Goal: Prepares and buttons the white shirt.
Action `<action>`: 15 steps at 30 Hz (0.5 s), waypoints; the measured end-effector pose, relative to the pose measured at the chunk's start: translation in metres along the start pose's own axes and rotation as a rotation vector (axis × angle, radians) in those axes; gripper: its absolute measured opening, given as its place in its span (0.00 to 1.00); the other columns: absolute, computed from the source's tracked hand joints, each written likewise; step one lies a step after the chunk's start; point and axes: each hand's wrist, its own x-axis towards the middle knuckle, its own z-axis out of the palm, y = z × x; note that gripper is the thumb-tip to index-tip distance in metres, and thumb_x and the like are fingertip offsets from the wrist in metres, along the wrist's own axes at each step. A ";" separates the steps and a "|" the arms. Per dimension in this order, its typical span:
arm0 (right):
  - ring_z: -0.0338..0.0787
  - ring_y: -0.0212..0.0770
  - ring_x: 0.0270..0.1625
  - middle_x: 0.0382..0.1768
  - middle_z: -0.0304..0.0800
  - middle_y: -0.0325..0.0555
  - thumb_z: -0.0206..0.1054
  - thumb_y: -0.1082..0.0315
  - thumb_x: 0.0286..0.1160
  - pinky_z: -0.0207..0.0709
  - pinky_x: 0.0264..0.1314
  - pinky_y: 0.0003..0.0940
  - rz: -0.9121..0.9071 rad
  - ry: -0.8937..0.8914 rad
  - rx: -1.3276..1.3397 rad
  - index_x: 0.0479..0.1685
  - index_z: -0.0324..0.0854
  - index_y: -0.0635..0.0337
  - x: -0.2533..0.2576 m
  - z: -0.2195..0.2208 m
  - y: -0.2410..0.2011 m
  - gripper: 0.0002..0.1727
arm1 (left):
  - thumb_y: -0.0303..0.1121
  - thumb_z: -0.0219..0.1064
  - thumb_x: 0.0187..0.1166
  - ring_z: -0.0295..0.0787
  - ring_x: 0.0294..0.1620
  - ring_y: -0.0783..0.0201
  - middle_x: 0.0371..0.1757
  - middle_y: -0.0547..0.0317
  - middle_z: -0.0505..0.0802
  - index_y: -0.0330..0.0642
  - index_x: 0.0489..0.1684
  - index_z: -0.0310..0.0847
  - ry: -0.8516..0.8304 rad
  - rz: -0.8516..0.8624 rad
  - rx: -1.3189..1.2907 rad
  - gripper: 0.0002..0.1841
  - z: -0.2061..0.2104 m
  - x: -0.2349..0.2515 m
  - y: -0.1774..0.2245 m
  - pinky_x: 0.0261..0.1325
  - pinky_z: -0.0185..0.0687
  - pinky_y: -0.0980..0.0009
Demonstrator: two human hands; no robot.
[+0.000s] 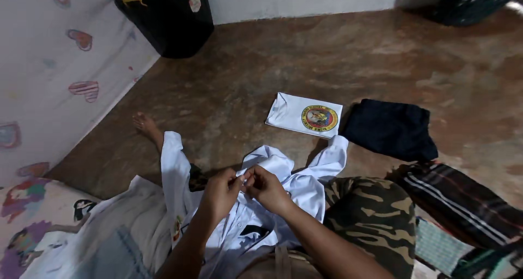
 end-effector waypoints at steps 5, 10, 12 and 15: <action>0.87 0.33 0.31 0.34 0.87 0.44 0.69 0.69 0.77 0.85 0.39 0.31 0.183 -0.024 -0.029 0.48 0.83 0.66 -0.002 0.007 0.003 0.09 | 0.37 0.61 0.87 0.89 0.39 0.48 0.38 0.43 0.90 0.30 0.41 0.85 0.044 0.060 0.171 0.16 0.008 -0.004 -0.005 0.47 0.85 0.49; 0.81 0.33 0.29 0.28 0.82 0.42 0.63 0.63 0.83 0.77 0.37 0.32 0.172 -0.123 -0.157 0.39 0.84 0.64 0.002 0.011 0.007 0.12 | 0.38 0.55 0.91 0.90 0.49 0.41 0.48 0.37 0.90 0.28 0.48 0.84 -0.102 -0.003 0.334 0.19 0.000 -0.003 0.005 0.56 0.83 0.44; 0.76 0.32 0.29 0.25 0.77 0.40 0.61 0.64 0.84 0.72 0.36 0.32 0.132 -0.133 -0.162 0.35 0.81 0.64 0.003 0.012 0.007 0.13 | 0.38 0.54 0.92 0.90 0.51 0.40 0.51 0.35 0.90 0.26 0.50 0.83 -0.128 0.003 0.359 0.19 -0.001 -0.004 0.007 0.59 0.83 0.45; 0.76 0.32 0.31 0.28 0.78 0.42 0.62 0.66 0.85 0.72 0.39 0.31 0.132 -0.138 -0.188 0.37 0.81 0.66 0.007 0.010 0.004 0.12 | 0.35 0.56 0.91 0.90 0.53 0.36 0.49 0.32 0.90 0.23 0.48 0.83 -0.036 0.044 0.351 0.19 0.005 -0.007 0.007 0.60 0.82 0.43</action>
